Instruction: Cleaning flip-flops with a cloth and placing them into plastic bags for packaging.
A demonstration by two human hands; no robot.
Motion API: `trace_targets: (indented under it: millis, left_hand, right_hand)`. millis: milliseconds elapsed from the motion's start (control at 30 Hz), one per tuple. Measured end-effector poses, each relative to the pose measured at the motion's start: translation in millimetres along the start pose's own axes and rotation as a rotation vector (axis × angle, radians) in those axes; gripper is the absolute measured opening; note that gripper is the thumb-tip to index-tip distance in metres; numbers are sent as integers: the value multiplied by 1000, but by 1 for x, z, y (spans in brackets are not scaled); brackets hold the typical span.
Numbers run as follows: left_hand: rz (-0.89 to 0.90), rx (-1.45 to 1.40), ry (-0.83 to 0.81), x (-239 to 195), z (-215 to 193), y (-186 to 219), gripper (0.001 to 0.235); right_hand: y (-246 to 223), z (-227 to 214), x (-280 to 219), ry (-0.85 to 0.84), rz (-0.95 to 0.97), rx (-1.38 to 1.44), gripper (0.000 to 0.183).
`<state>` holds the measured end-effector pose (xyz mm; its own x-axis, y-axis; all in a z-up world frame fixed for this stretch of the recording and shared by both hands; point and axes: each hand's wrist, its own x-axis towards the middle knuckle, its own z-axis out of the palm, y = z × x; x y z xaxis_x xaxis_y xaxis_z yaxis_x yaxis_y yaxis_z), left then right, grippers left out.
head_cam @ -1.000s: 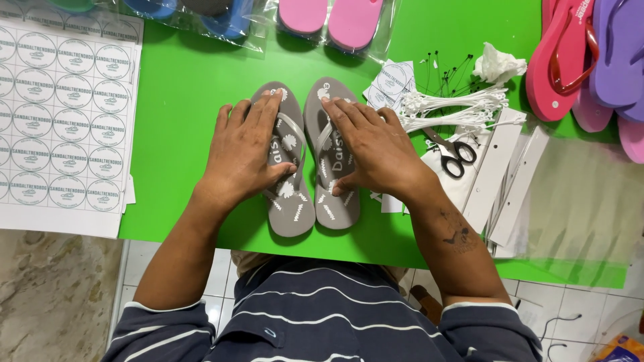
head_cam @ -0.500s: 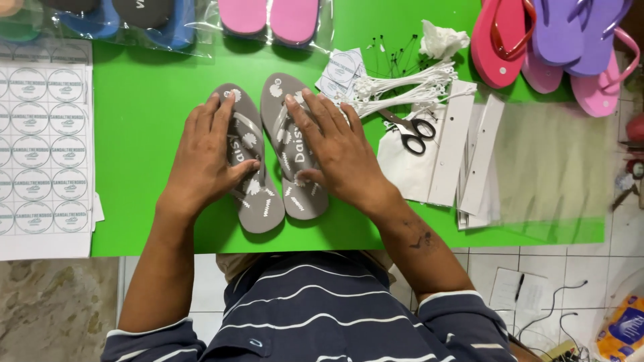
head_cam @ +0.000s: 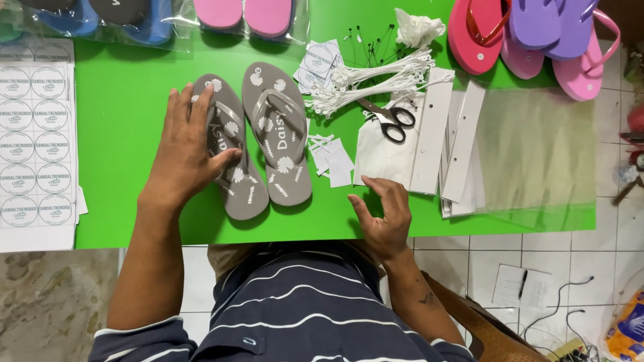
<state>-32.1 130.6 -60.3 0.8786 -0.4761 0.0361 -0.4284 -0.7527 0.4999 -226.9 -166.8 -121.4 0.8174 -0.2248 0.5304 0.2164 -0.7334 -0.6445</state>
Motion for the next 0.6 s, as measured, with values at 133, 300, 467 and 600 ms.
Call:
trace_targets:
  millis: [133, 300, 467, 600]
  left_hand:
    - [70, 32, 43, 4, -15, 23, 100]
    - [198, -17, 252, 37, 17, 31, 69]
    - [184, -8, 87, 101, 24, 84, 46]
    - [100, -32, -30, 165, 59, 99, 20]
  right_hand:
    - [5, -5, -14, 68, 13, 48, 23]
    - [3, -3, -16, 116, -41, 59, 10]
    - [-1, -11, -12, 7, -72, -6, 9]
    - [-5, -13, -6, 12, -57, 8, 9]
